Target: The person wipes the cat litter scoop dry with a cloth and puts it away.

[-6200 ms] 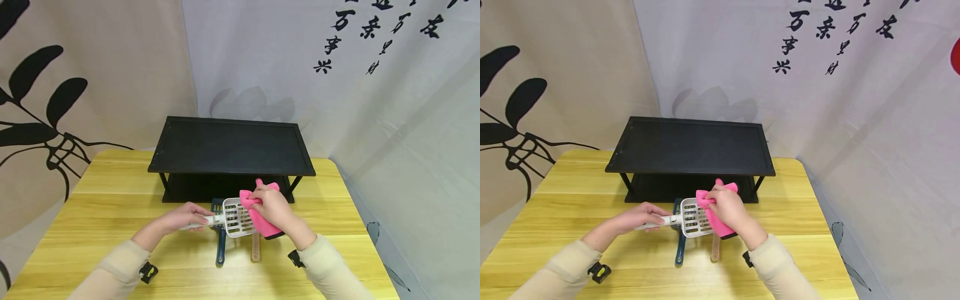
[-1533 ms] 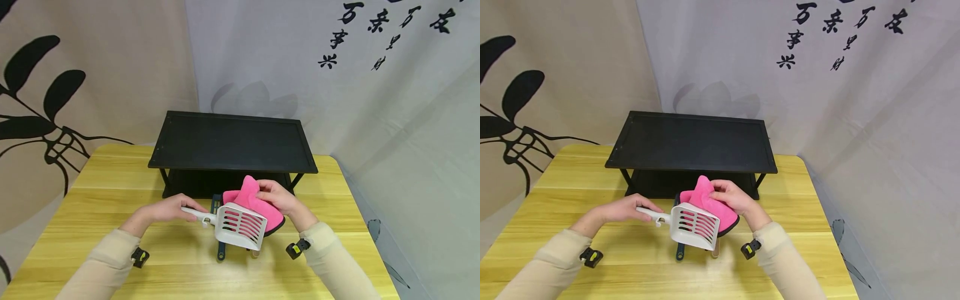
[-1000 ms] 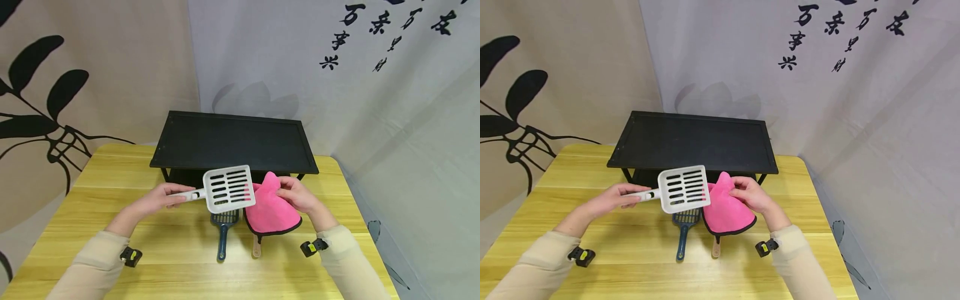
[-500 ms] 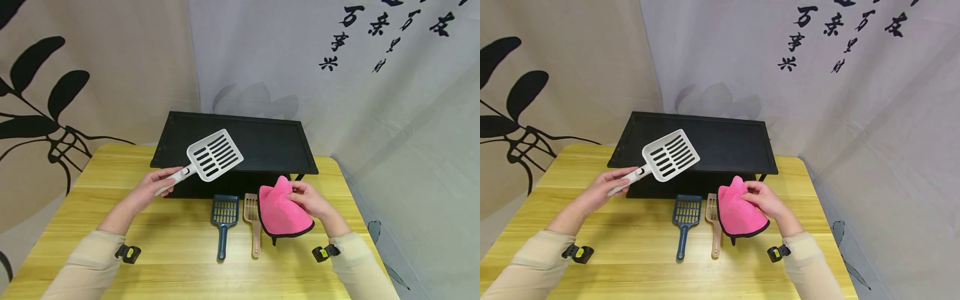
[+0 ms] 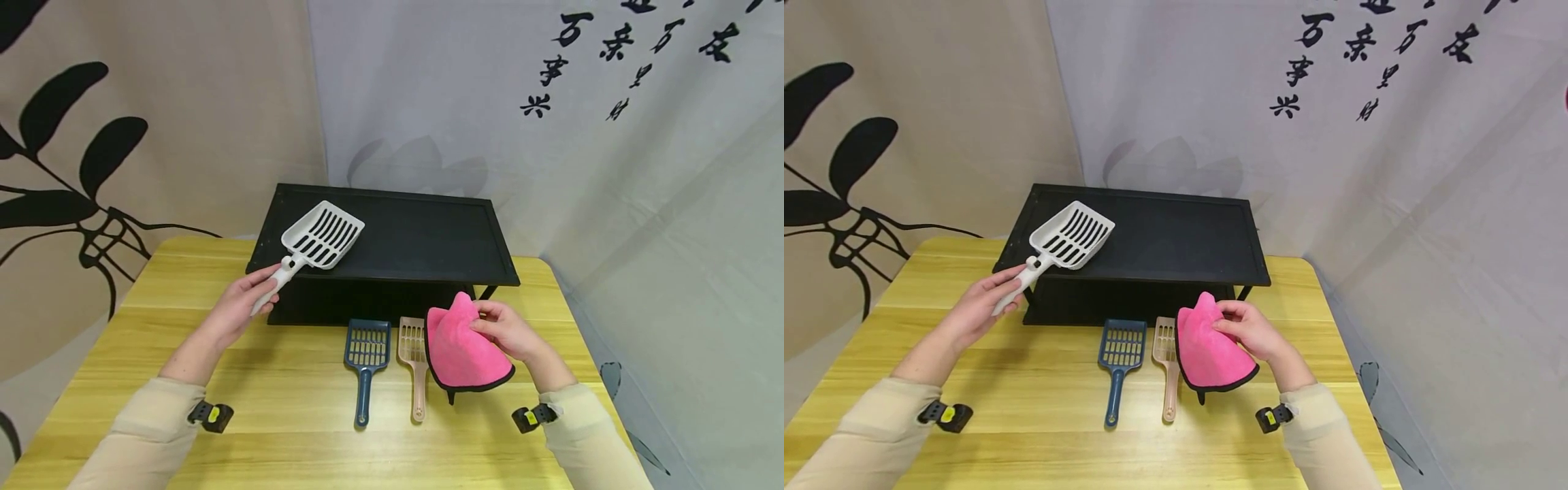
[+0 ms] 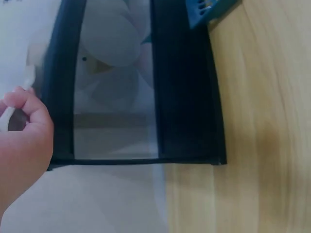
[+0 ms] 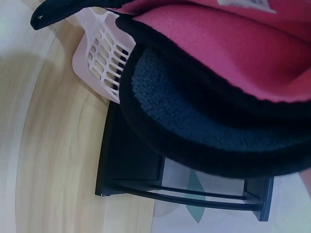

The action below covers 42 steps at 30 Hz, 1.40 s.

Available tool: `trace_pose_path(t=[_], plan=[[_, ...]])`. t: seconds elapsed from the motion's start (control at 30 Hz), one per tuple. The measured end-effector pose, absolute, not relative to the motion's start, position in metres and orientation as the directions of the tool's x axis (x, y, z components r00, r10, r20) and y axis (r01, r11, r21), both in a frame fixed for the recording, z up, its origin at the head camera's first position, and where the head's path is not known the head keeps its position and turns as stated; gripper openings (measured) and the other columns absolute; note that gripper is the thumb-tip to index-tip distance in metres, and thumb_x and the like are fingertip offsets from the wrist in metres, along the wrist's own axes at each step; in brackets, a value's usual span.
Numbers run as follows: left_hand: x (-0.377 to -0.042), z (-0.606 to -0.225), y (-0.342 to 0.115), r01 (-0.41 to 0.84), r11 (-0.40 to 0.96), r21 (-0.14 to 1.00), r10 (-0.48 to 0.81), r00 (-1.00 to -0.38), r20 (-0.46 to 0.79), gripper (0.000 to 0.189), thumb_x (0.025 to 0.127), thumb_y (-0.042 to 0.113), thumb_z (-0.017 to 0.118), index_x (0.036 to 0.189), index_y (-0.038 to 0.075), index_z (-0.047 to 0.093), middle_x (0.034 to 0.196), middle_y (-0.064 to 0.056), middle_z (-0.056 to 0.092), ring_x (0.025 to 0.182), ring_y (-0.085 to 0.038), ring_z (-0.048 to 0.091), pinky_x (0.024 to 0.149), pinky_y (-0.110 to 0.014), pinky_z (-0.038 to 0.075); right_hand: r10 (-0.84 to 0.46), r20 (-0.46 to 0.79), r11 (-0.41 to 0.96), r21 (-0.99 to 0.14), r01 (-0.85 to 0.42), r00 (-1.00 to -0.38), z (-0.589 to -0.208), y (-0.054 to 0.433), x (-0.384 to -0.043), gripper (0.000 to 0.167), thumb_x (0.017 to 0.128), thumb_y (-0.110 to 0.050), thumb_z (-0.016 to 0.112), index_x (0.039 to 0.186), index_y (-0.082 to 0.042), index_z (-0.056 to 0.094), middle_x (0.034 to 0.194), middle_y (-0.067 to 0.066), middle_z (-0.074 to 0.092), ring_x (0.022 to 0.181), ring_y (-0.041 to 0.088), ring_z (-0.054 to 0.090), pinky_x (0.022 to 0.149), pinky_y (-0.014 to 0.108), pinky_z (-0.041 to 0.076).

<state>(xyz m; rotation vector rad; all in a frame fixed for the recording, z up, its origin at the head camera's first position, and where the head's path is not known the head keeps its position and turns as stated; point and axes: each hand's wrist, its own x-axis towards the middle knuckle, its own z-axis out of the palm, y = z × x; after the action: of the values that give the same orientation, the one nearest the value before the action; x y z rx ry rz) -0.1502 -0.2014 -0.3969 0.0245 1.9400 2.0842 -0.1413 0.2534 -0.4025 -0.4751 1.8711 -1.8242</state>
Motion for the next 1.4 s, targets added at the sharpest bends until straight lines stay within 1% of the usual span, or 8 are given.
trace_pose_path(t=[0.1,0.23,0.3,0.4,0.57,0.87,1.1,1.4], plan=[[-0.149,-0.393,-0.201,-0.197,-0.053,0.979,0.262,-0.949,-0.177,0.063,0.099,0.031,0.044,0.148,-0.001,0.019,0.103,0.013,0.055,0.079,0.0,0.054,0.067,-0.012,0.047,-0.56,-0.093,0.055,-0.996,0.075,-0.824,-0.401,0.252,-0.141,0.025,0.092,-0.007,0.056,0.098,-0.028,0.067,0.091,-0.011,0.063,0.076,0.004,0.06,0.068,0.02,0.053],[-0.148,-0.387,-0.201,-0.205,-0.044,0.978,0.341,-0.923,-0.178,0.065,0.101,0.029,0.039,0.147,-0.006,0.009,0.1,0.016,0.06,0.081,0.0,0.056,0.069,-0.014,0.049,-0.549,-0.106,0.078,-0.994,0.076,-0.829,-0.4,0.251,-0.141,0.026,0.092,-0.006,0.056,0.098,-0.029,0.067,0.092,-0.01,0.063,0.076,0.005,0.061,0.068,0.02,0.054],[-0.147,-0.386,-0.203,-0.206,-0.007,0.979,0.373,-0.909,-0.188,0.063,0.102,0.028,0.036,0.145,-0.01,0.011,0.098,0.016,0.061,0.082,0.0,0.057,0.069,-0.016,0.05,-0.542,-0.112,0.088,-0.993,0.076,-0.833,-0.399,0.251,-0.141,0.027,0.092,-0.006,0.055,0.099,-0.029,0.067,0.092,-0.01,0.063,0.076,0.005,0.061,0.069,0.021,0.054],[-0.145,-0.385,-0.208,-0.219,0.07,0.973,0.401,-0.887,-0.228,0.055,0.102,0.029,0.034,0.136,-0.012,0.023,0.094,0.014,0.062,0.079,-0.002,0.056,0.068,-0.019,0.05,-0.532,-0.115,0.098,-0.992,0.074,-0.839,-0.399,0.251,-0.141,0.027,0.093,-0.006,0.055,0.099,-0.03,0.066,0.092,-0.01,0.063,0.076,0.006,0.061,0.069,0.022,0.054],[-0.143,-0.385,-0.214,-0.253,0.133,0.958,0.432,-0.855,-0.285,0.043,0.102,0.029,0.037,0.126,-0.006,0.035,0.091,0.009,0.064,0.072,-0.003,0.055,0.066,-0.02,0.049,-0.524,-0.109,0.102,-0.993,0.065,-0.845,-0.399,0.251,-0.141,0.027,0.093,-0.005,0.054,0.097,-0.029,0.066,0.089,-0.009,0.063,0.072,0.005,0.061,0.065,0.02,0.053],[-0.144,-0.389,-0.207,-0.273,0.051,0.961,0.449,-0.853,-0.266,0.048,0.101,0.028,0.039,0.132,-0.007,0.026,0.094,0.009,0.064,0.069,-0.001,0.051,0.06,-0.015,0.046,-0.524,-0.128,0.109,-0.991,0.083,-0.842,-0.401,0.249,-0.14,0.026,0.092,-0.005,0.055,0.096,-0.028,0.066,0.088,-0.009,0.063,0.07,0.004,0.06,0.063,0.019,0.052],[-0.147,-0.391,-0.199,-0.268,0.033,0.963,0.402,-0.879,-0.258,0.05,0.1,0.034,0.04,0.13,-0.005,0.028,0.094,0.009,0.062,0.069,0.0,0.052,0.06,-0.014,0.046,-0.532,-0.117,0.101,-0.992,0.075,-0.839,-0.402,0.252,-0.137,0.028,0.093,-0.005,0.055,0.099,-0.03,0.066,0.088,-0.01,0.065,0.068,0.004,0.061,0.063,0.02,0.053],[-0.148,-0.392,-0.193,-0.265,0.048,0.963,0.352,-0.898,-0.264,0.061,0.1,0.039,0.038,0.136,-0.008,0.025,0.093,0.012,0.06,0.07,0.0,0.052,0.061,-0.014,0.046,-0.531,-0.12,0.106,-0.992,0.075,-0.839,-0.404,0.252,-0.137,0.027,0.093,-0.007,0.055,0.1,-0.031,0.067,0.091,-0.01,0.064,0.072,0.005,0.061,0.065,0.021,0.053]])
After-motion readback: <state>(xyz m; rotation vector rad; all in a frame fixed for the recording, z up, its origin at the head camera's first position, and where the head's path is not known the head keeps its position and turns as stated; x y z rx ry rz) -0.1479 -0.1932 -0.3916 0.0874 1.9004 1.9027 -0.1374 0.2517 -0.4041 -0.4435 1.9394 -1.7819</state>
